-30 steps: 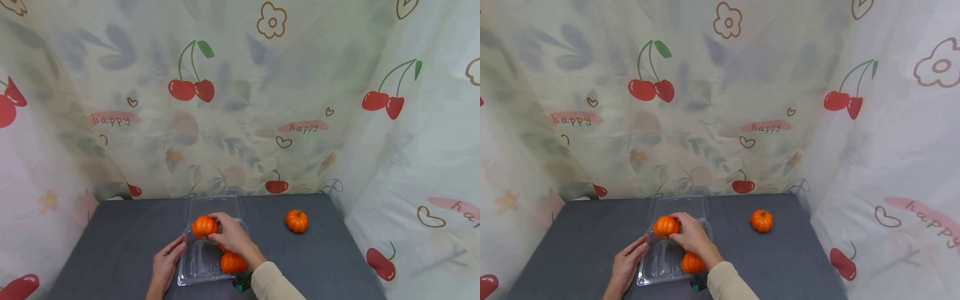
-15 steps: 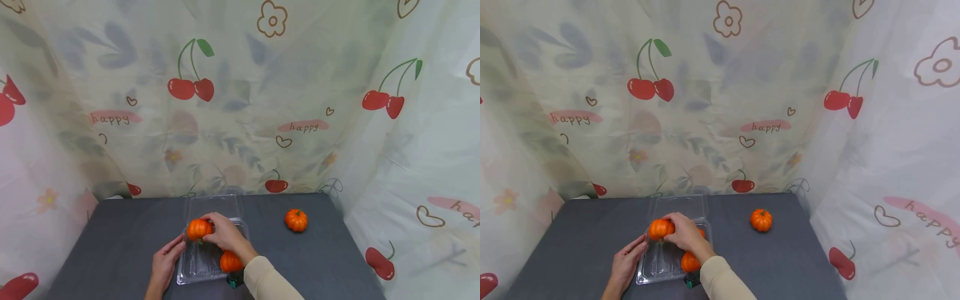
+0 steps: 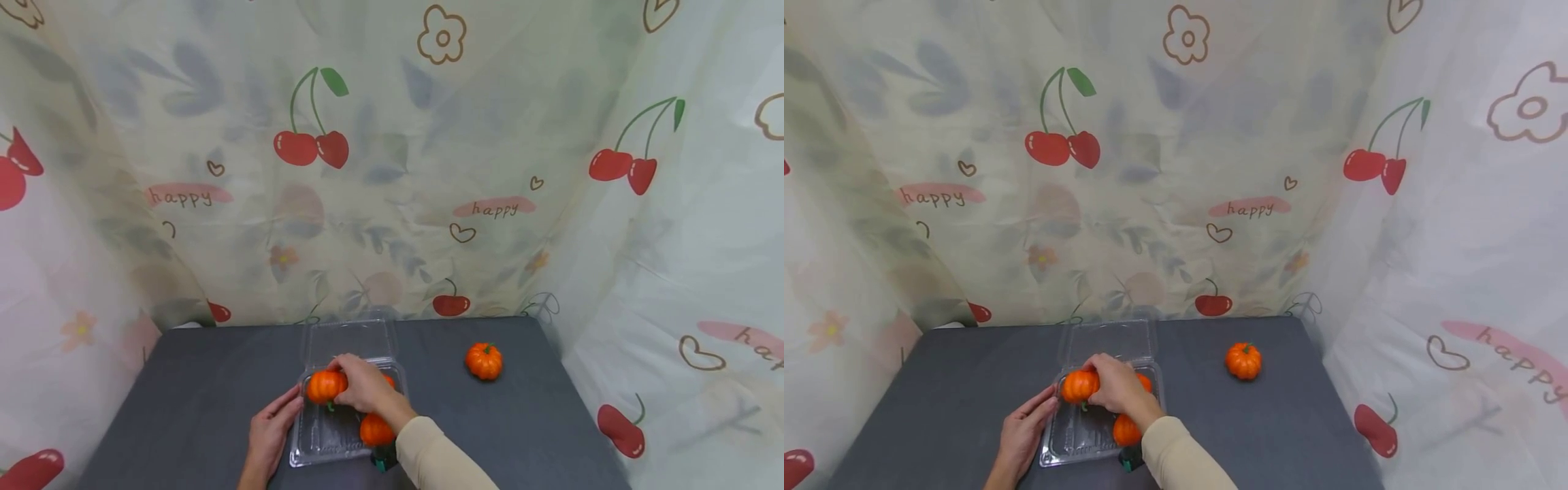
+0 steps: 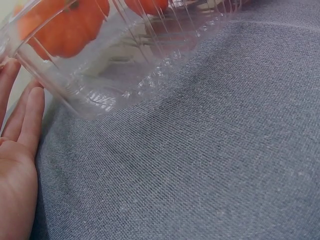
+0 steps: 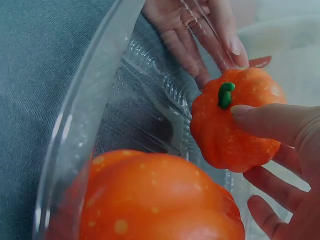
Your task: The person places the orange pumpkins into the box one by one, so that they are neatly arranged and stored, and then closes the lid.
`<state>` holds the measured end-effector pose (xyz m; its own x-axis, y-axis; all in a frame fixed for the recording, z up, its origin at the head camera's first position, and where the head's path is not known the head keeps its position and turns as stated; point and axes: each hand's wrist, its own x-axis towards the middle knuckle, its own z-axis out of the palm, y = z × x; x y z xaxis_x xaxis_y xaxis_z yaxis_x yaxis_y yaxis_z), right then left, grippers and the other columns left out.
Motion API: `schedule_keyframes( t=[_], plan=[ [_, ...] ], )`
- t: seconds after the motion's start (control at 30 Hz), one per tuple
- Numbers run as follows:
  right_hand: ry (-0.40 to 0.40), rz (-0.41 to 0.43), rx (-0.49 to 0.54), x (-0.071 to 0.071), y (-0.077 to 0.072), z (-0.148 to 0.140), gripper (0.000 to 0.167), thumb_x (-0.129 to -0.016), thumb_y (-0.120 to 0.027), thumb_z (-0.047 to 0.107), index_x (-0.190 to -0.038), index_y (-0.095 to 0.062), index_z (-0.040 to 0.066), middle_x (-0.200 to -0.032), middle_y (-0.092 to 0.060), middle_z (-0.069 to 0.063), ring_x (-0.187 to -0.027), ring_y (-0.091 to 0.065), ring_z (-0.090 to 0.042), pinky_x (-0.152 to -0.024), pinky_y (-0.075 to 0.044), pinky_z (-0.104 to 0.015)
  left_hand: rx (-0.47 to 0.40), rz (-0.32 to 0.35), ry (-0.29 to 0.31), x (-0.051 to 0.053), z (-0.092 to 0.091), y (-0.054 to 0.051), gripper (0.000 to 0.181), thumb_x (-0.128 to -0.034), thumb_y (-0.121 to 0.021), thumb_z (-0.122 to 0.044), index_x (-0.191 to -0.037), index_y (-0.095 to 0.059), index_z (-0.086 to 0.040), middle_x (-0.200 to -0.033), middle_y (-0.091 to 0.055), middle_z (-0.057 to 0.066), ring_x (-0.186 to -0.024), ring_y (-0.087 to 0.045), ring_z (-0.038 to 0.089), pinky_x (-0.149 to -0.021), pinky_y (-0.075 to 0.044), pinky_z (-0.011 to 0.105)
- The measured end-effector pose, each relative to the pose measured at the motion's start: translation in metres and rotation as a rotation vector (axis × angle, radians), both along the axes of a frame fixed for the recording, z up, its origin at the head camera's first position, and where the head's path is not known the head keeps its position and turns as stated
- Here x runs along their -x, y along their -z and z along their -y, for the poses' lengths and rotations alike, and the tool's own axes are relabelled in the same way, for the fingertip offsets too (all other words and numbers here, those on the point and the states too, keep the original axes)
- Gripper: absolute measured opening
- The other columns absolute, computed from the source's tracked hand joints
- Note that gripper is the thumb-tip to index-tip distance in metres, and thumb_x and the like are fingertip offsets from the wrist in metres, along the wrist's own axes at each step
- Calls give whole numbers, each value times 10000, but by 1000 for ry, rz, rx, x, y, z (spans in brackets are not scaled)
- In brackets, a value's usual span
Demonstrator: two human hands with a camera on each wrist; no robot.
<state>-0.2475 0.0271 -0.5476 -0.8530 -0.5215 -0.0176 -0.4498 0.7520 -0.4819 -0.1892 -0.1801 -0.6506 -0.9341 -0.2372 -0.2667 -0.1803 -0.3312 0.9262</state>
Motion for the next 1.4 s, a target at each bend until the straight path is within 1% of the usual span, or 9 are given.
schedule_keyframes(
  t=[0.33, 0.53, 0.73, 0.83, 0.93, 1.03, 1.17, 1.27, 1.4],
  plan=[
    [-15, -28, -76, 0, 2, 6, 535, -750, -923, 271, -1199, -635, 226, -1155, -668, 60, -1032, -639, -130, -998, -542, -349, -3, -2, -18, 2, -2, 2, 548, -844, -841, -150, -1337, -649, -7, -1015, -774, -187, -1004, -725, -5, -905, -603, 184],
    [-12, -32, -82, 0, 3, 8, 530, -731, -935, 266, -1164, -630, 229, -1127, -659, 62, -1015, -633, -132, -970, -549, -331, 6, 3, -26, 3, -3, 2, 585, -847, -838, -154, -1362, -618, 17, -1009, -773, -189, -998, -726, -5, -901, -603, 181],
    [-23, -23, -92, 0, 5, 7, 548, -720, -938, 290, -1165, -620, 244, -1116, -664, 64, -997, -630, -138, -963, -546, -345, -16, -15, -24, 2, -3, 4, 534, -854, -829, -129, -1337, -645, 6, -1016, -778, -173, -999, -729, 2, -909, -602, 186],
    [-41, 0, -85, -1, 5, 6, 541, -719, -936, 311, -1155, -622, 254, -1111, -687, 79, -990, -630, -132, -970, -524, -344, -17, -25, -20, 2, -2, 4, 528, -857, -825, -123, -1335, -645, 8, -1022, -778, -172, -1009, -727, -1, -918, -599, 186],
    [-64, 43, -72, -1, 4, 6, 513, -729, -927, 344, -1143, -634, 267, -1122, -708, 105, -999, -613, -122, -946, -476, -324, -7, -28, -13, 2, -2, 4, 570, -852, -832, -145, -1356, -623, 19, -1030, -777, -175, -1022, -721, -10, -920, -598, 183],
    [-82, 80, -74, -2, 4, 5, 483, -758, -900, 401, -1147, -641, 281, -1137, -707, 135, -1004, -583, -111, -886, -419, -298, 1, -23, 2, 1, -1, 3, 629, -842, -844, -172, -1381, -593, 32, -1046, -773, -178, -1042, -711, -20, -929, -593, 181],
    [-100, 97, -83, -2, 2, 4, 459, -811, -845, 469, -1180, -653, 275, -1154, -706, 143, -1008, -574, -108, -866, -387, -285, -3, -15, 8, 0, -1, 2, 657, -839, -848, -178, -1396, -574, 36, -1057, -772, -174, -1052, -705, -27, -933, -591, 180],
    [-120, 85, -111, -3, 0, 3, 469, -846, -815, 468, -1245, -673, 267, -1214, -708, 134, -1078, -596, -118, -910, -402, -310, -6, -12, 3, 0, -2, 1, 647, -846, -842, -169, -1398, -573, 36, -1055, -774, -166, -1047, -708, -25, -926, -594, 182],
    [-170, 25, -202, -6, -4, 5, 492, -867, -801, 442, -1321, -677, 296, -1286, -691, 127, -1164, -606, -142, -951, -423, -365, -11, -16, 0, 0, -1, 1, 639, -854, -833, -151, -1401, -566, 44, -1048, -778, -158, -1045, -714, -14, -929, -595, 188]
  ],
)
